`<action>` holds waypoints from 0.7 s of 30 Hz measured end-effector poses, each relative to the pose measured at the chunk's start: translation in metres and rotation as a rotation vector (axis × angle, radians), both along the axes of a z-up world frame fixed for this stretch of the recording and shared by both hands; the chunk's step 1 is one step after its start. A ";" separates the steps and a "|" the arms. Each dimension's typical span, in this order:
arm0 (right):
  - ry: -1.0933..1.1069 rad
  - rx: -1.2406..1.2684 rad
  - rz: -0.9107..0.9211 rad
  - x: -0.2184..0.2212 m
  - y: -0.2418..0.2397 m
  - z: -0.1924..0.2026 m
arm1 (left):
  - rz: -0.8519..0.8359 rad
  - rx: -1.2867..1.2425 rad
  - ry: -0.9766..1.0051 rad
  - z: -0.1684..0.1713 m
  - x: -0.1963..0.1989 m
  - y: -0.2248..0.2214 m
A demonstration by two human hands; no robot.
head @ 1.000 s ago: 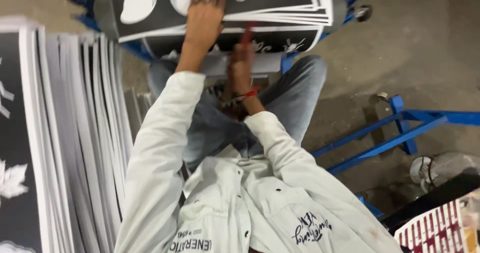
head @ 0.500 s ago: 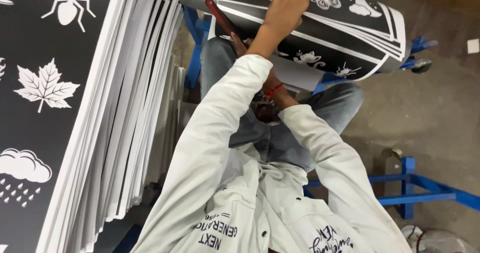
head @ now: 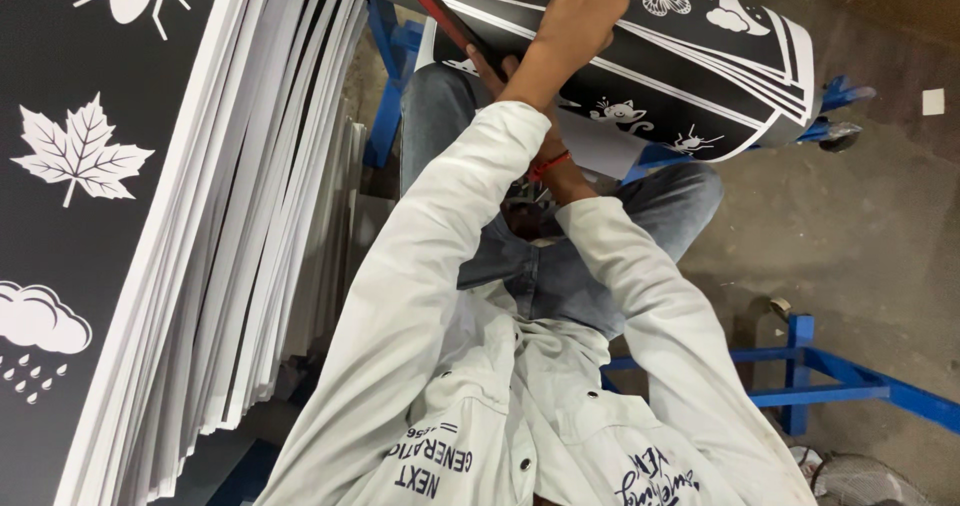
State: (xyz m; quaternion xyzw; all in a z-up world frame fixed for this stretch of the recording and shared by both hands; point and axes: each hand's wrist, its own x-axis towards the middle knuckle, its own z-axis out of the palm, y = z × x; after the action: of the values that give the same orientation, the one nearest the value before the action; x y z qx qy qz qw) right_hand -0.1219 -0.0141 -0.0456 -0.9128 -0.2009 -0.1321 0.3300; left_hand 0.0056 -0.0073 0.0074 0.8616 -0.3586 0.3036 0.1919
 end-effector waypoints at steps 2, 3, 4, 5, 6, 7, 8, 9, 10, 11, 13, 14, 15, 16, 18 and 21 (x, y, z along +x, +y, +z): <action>-0.004 -0.002 -0.007 -0.005 0.005 -0.001 | -0.014 -0.009 0.004 -0.002 0.001 -0.001; -0.009 -0.002 -0.014 -0.008 0.009 -0.002 | -0.011 0.006 0.021 -0.004 0.002 -0.002; -0.010 0.003 -0.021 -0.012 0.013 -0.003 | -0.009 0.022 0.038 -0.007 0.003 -0.002; -0.013 0.000 -0.028 -0.015 0.018 -0.005 | -0.005 0.037 0.056 -0.010 0.004 -0.004; -0.016 0.001 -0.035 -0.019 0.022 -0.006 | -0.019 0.000 0.016 -0.014 0.004 -0.005; -0.020 0.005 -0.044 -0.021 0.027 -0.007 | -0.030 -0.035 -0.025 -0.017 0.005 -0.005; -0.022 0.007 -0.049 -0.024 0.032 -0.007 | -0.041 -0.069 -0.067 -0.020 0.006 -0.005; -0.026 0.012 -0.057 -0.027 0.037 -0.007 | -0.034 -0.042 -0.030 -0.023 0.006 -0.005; -0.028 0.017 -0.062 -0.029 0.042 -0.007 | -0.027 -0.016 0.008 -0.025 0.005 -0.005; -0.030 0.021 -0.074 -0.030 0.046 -0.006 | -0.021 0.011 0.045 -0.026 0.006 -0.006; -0.042 0.027 -0.102 -0.026 0.053 -0.005 | -0.033 -0.082 -0.065 -0.026 0.009 -0.007; -0.054 0.027 -0.120 -0.021 0.056 -0.006 | -0.040 -0.130 -0.122 -0.025 0.011 -0.009; -0.055 0.024 -0.130 -0.018 0.058 -0.007 | -0.038 -0.088 -0.039 -0.025 0.011 -0.010; -0.061 0.011 -0.145 -0.014 0.060 -0.009 | -0.036 -0.045 0.044 -0.026 0.011 -0.010; -0.055 0.005 -0.179 -0.012 0.067 -0.012 | -0.029 -0.058 0.063 -0.030 0.001 -0.009; -0.073 -0.003 -0.238 0.011 0.076 0.003 | -0.014 -0.136 -0.044 -0.020 0.006 -0.007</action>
State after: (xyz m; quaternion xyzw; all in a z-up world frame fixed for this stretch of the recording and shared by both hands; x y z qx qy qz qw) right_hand -0.1109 0.0615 -0.0430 -0.9253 -0.1032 -0.2034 0.3030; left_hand 0.0118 -0.0142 -0.0125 0.8369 -0.3475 0.3450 0.2444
